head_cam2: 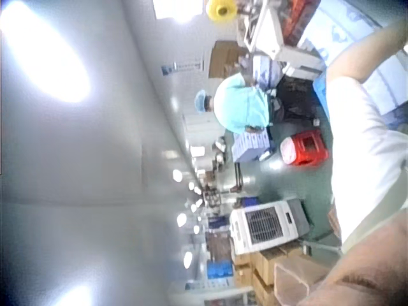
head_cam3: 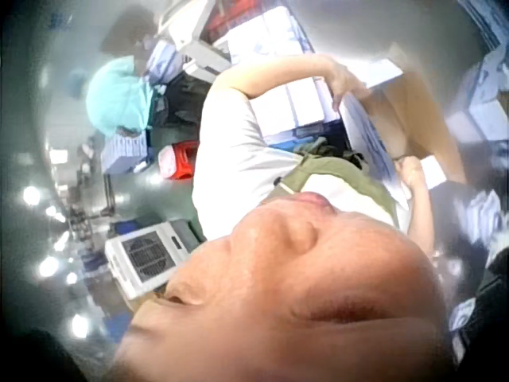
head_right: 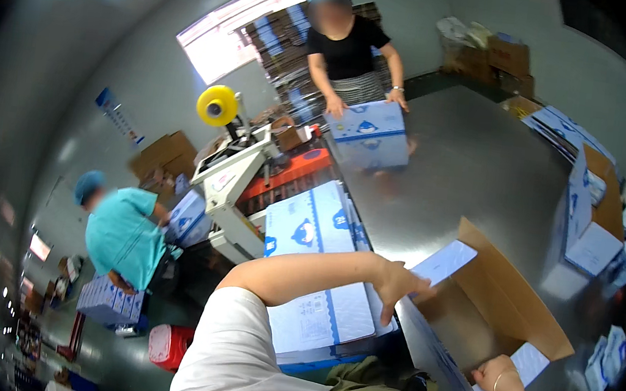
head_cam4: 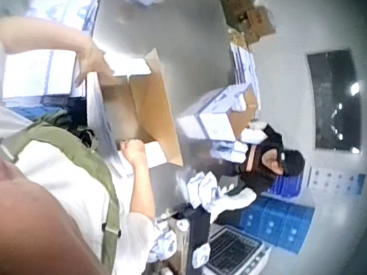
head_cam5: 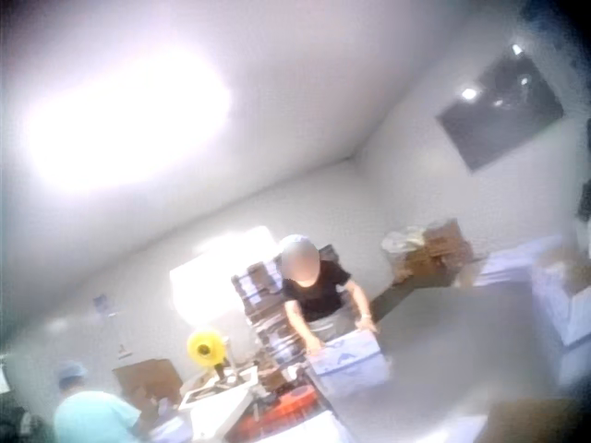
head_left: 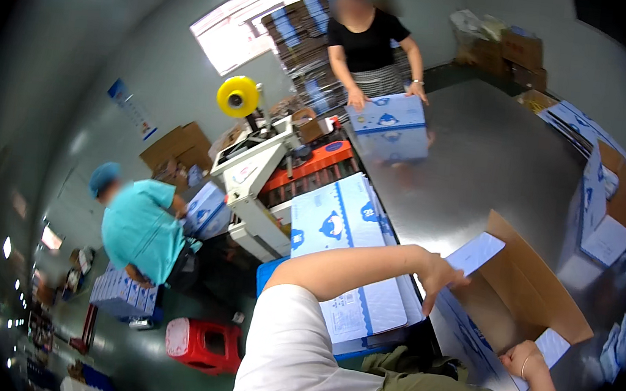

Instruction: The person places packages of wipes into cardboard boxes, stacks the boxes, and moves them to different positions on a metal work table in a manufacturing environment.

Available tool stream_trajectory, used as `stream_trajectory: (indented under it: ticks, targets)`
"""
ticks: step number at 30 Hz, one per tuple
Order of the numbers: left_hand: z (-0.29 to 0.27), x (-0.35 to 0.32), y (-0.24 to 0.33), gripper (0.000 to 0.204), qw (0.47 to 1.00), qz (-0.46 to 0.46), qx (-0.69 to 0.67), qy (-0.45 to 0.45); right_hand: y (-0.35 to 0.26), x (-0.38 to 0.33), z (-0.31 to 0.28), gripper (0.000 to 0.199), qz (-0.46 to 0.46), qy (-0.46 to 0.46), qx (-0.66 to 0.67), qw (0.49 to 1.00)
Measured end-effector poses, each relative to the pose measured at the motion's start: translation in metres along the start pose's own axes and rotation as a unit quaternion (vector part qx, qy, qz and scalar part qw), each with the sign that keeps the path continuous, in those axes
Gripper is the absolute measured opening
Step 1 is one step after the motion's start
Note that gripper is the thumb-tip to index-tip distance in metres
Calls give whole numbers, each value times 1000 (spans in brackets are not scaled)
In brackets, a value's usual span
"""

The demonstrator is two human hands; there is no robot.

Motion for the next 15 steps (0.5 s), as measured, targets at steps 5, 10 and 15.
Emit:
stream_trajectory:
  ticks: [5,10,15]
  targets:
    - [-38,70,-23,97,989,-108,76,60,63,-41,-99,11,30,503,225,834]
    - [-31,78,-39,103,853,-109,-28,509,93,-47,-173,53,273,318,92,903]
    - [64,85,-92,90,496,-34,-449,743,-4,-32,-52,95,212,266,49,939]
Point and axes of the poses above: each hand's wrist, its own x-axis towards the middle knuckle, its own z-axis out of the palm, y = z × x, the point moved 5 cm from there along x, towards the middle knuckle, and after that the axes turned 14 degrees about -x, right-handed, at the moved point
